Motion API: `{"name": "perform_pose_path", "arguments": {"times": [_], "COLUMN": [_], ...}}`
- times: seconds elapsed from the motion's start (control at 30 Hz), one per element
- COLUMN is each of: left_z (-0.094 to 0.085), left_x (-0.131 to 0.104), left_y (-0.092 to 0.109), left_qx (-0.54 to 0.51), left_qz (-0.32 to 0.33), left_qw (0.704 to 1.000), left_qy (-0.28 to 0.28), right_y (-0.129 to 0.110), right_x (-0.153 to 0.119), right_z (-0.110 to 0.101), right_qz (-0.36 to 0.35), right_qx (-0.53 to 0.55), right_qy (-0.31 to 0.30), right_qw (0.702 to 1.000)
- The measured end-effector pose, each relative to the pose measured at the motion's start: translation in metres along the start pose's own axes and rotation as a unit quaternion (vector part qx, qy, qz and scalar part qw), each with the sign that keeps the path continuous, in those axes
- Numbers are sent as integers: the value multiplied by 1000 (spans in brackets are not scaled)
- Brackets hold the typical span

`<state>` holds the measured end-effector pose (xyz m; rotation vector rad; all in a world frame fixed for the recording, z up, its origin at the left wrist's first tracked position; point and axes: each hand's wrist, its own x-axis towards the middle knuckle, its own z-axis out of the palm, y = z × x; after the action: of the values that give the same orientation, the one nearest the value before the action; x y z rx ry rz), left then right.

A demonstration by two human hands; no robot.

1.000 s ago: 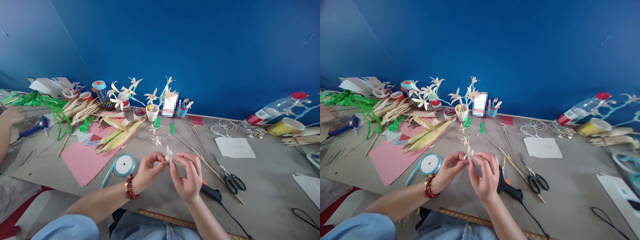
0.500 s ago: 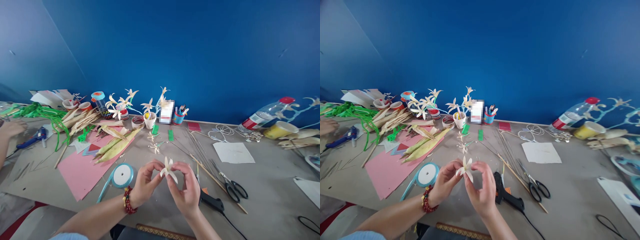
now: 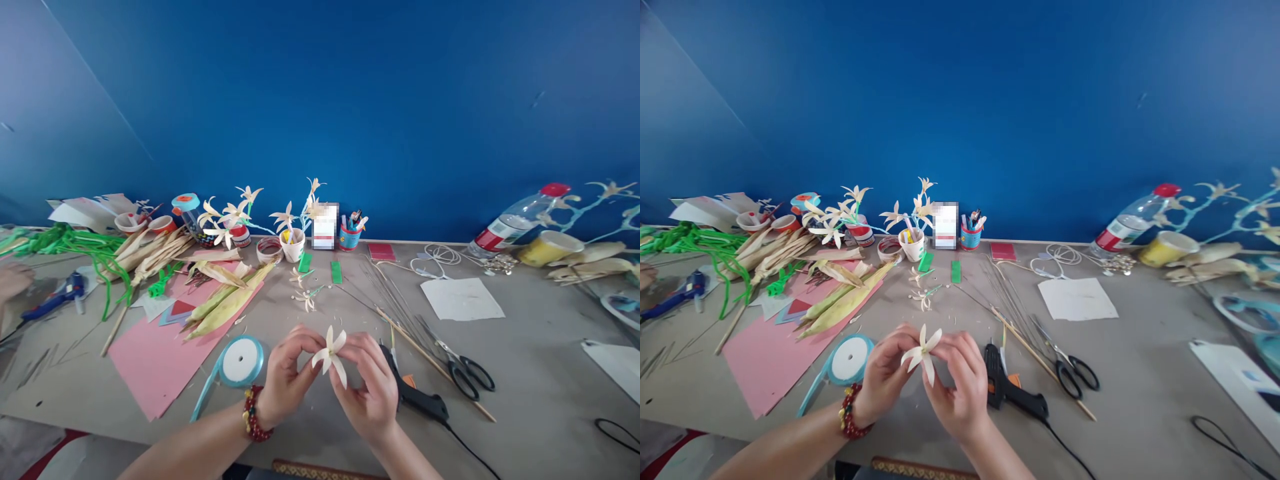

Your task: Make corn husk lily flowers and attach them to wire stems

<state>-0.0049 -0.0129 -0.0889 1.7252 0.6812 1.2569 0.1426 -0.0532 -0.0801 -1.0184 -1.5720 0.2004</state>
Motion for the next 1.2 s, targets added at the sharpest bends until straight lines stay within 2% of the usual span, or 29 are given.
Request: {"name": "perform_pose_path", "arguments": {"times": [0.17,0.47,0.83,1.13,1.2], "left_z": [-2,-1,2,4,5], "left_x": [-4,-3,-3,1,1], "left_y": [-7,-4,-2,-6,-10], "left_qx": [17,22,-6,-59,-64], "left_qz": [61,51,-5,-119,-138], "left_qw": [998,998,1000,990,987], "left_qy": [-4,-11,8,46,52], "right_y": [-4,-4,-1,6,7], "right_x": [0,0,-3,-1,-3], "right_z": [1,1,3,10,11], "right_qz": [-2,12,74,174,189], "right_qx": [11,36,77,121,114], "right_qy": [15,14,-1,-47,-26], "right_qw": [1000,999,994,976,975]}}
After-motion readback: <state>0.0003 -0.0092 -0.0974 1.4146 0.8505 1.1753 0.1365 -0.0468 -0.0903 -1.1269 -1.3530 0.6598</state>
